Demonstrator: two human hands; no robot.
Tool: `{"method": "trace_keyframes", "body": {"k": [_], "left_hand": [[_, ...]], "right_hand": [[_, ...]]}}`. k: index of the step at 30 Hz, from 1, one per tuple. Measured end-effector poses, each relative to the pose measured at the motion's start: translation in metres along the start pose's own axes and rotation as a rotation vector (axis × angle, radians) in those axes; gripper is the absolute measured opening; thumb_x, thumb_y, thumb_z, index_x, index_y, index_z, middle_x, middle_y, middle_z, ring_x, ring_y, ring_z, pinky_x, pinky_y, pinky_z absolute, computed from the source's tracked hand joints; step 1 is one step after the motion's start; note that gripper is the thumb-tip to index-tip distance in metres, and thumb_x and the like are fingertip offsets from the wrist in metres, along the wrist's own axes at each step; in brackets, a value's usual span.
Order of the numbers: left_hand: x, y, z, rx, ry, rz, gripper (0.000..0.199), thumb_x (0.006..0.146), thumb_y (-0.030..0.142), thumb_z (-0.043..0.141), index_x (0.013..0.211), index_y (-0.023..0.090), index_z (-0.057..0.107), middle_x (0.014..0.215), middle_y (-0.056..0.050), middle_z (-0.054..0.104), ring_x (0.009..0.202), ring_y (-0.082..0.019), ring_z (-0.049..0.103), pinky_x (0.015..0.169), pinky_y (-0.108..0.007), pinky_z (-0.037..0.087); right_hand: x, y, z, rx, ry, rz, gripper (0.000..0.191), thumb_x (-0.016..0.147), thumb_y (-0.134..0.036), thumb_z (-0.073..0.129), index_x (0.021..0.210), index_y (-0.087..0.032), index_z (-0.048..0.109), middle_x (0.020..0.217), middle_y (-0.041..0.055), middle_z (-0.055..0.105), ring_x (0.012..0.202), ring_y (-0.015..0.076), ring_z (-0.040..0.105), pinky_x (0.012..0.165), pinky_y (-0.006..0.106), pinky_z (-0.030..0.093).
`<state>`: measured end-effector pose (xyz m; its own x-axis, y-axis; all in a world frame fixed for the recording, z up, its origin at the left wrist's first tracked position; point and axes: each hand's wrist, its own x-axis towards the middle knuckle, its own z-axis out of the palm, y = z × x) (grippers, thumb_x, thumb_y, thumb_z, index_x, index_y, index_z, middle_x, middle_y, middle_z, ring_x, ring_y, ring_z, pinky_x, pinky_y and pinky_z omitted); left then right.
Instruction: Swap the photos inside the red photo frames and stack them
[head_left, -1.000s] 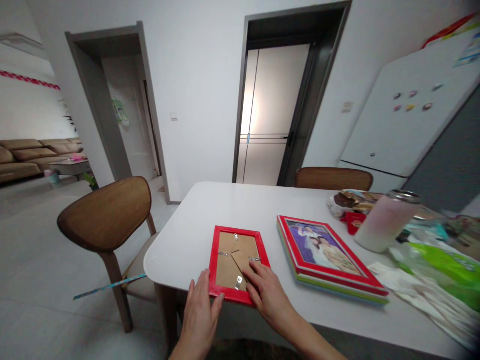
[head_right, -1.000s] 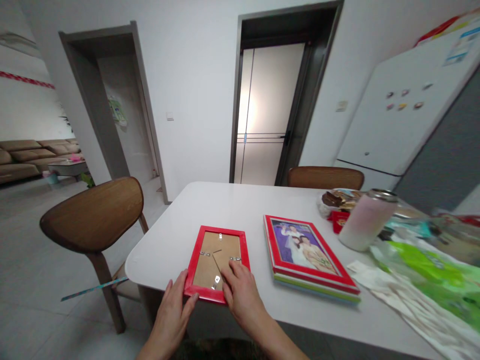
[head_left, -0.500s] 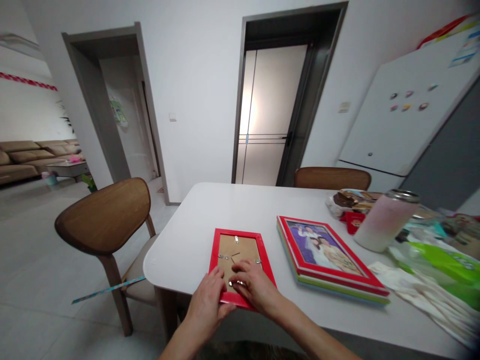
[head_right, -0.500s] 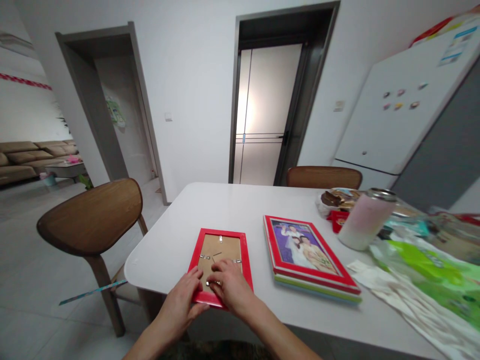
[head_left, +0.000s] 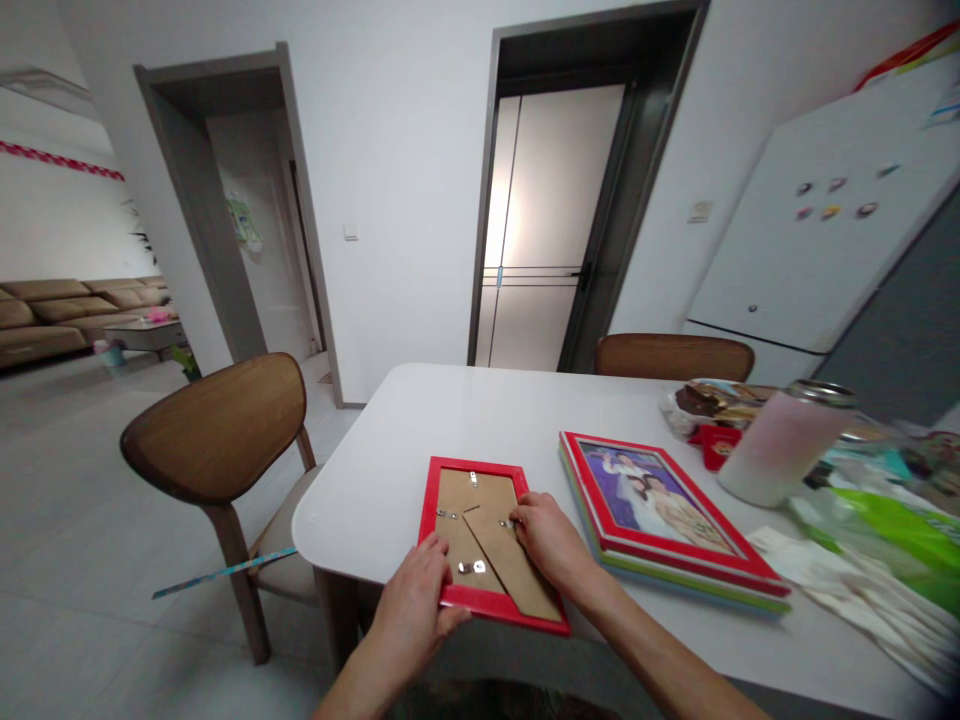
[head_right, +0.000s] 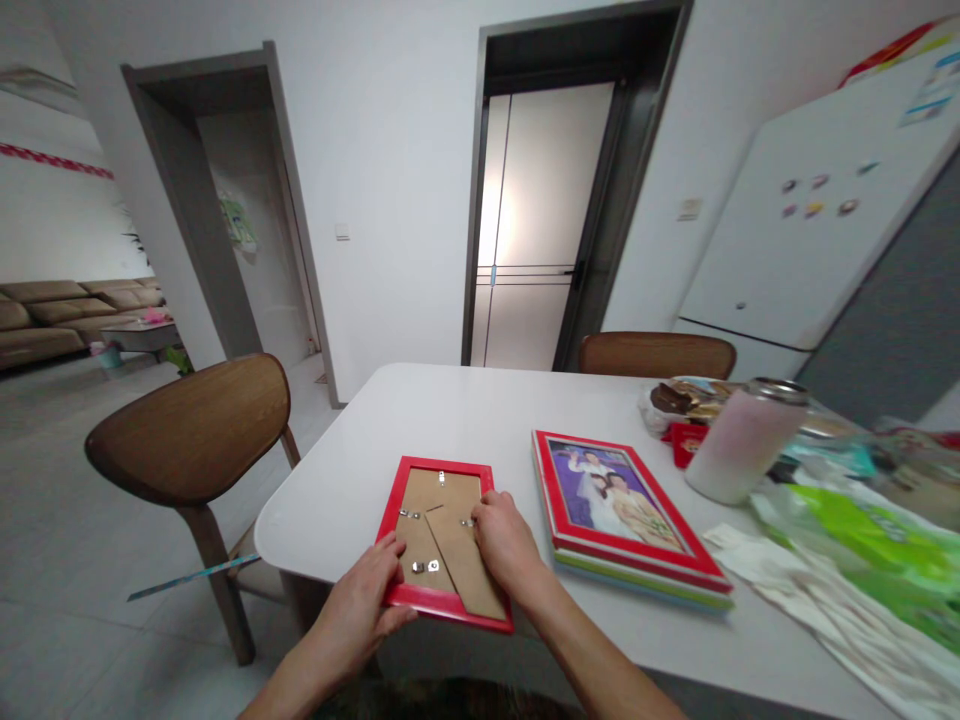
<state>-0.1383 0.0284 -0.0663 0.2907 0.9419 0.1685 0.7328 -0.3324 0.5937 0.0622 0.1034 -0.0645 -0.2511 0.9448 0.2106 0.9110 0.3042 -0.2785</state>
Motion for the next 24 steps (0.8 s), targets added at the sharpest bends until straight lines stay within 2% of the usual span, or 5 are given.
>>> {"method": "trace_keyframes", "body": {"k": [7, 12, 15, 18, 24], "left_hand": [[-0.002, 0.001, 0.001, 0.080, -0.034, -0.002, 0.044, 0.063, 0.022, 0.066, 0.102, 0.011, 0.051, 0.122, -0.015, 0.044, 0.117, -0.024, 0.035, 0.099, -0.037, 0.029], [-0.002, 0.004, 0.002, 0.082, -0.039, -0.006, 0.036, 0.061, 0.021, 0.067, 0.093, 0.011, 0.055, 0.121, -0.015, 0.045, 0.117, -0.024, 0.035, 0.098, -0.038, 0.030], [-0.002, 0.007, 0.003, 0.087, -0.047, -0.039, 0.035, 0.060, 0.020, 0.068, 0.091, 0.012, 0.055, 0.123, -0.015, 0.044, 0.117, -0.025, 0.035, 0.098, -0.039, 0.029], [-0.002, 0.011, 0.003, 0.092, -0.055, -0.047, 0.034, 0.059, 0.020, 0.068, 0.089, 0.012, 0.056, 0.125, -0.015, 0.041, 0.117, -0.026, 0.034, 0.098, -0.039, 0.029], [-0.002, 0.016, 0.000, 0.118, -0.099, -0.081, 0.040, 0.061, 0.019, 0.066, 0.098, 0.008, 0.054, 0.124, -0.018, 0.041, 0.118, -0.027, 0.033, 0.099, -0.039, 0.027]], "right_hand": [[0.004, -0.001, 0.001, -0.070, 0.045, 0.026, 0.025, 0.074, -0.015, 0.039, 0.075, -0.014, 0.064, 0.083, 0.0110, 0.059, 0.081, 0.0191, 0.048, 0.068, 0.023, 0.033], [0.010, -0.030, 0.005, 0.077, 0.074, -0.082, 0.028, 0.078, -0.021, 0.038, 0.093, -0.014, 0.061, 0.093, 0.0094, 0.058, 0.086, 0.0158, 0.049, 0.075, 0.022, 0.034], [0.019, -0.055, 0.017, 0.107, 0.005, -0.136, 0.026, 0.078, -0.023, 0.040, 0.079, -0.015, 0.065, 0.084, 0.0066, 0.059, 0.079, 0.0135, 0.051, 0.071, 0.021, 0.035], [0.030, -0.069, 0.029, 0.076, -0.003, -0.099, 0.025, 0.076, -0.024, 0.043, 0.067, -0.014, 0.064, 0.076, 0.0070, 0.059, 0.071, 0.0132, 0.051, 0.066, 0.022, 0.035], [0.041, -0.060, 0.037, 0.025, 0.050, -0.015, 0.026, 0.078, -0.026, 0.041, 0.073, -0.014, 0.063, 0.081, 0.0078, 0.058, 0.075, 0.0138, 0.049, 0.069, 0.022, 0.033]]}}
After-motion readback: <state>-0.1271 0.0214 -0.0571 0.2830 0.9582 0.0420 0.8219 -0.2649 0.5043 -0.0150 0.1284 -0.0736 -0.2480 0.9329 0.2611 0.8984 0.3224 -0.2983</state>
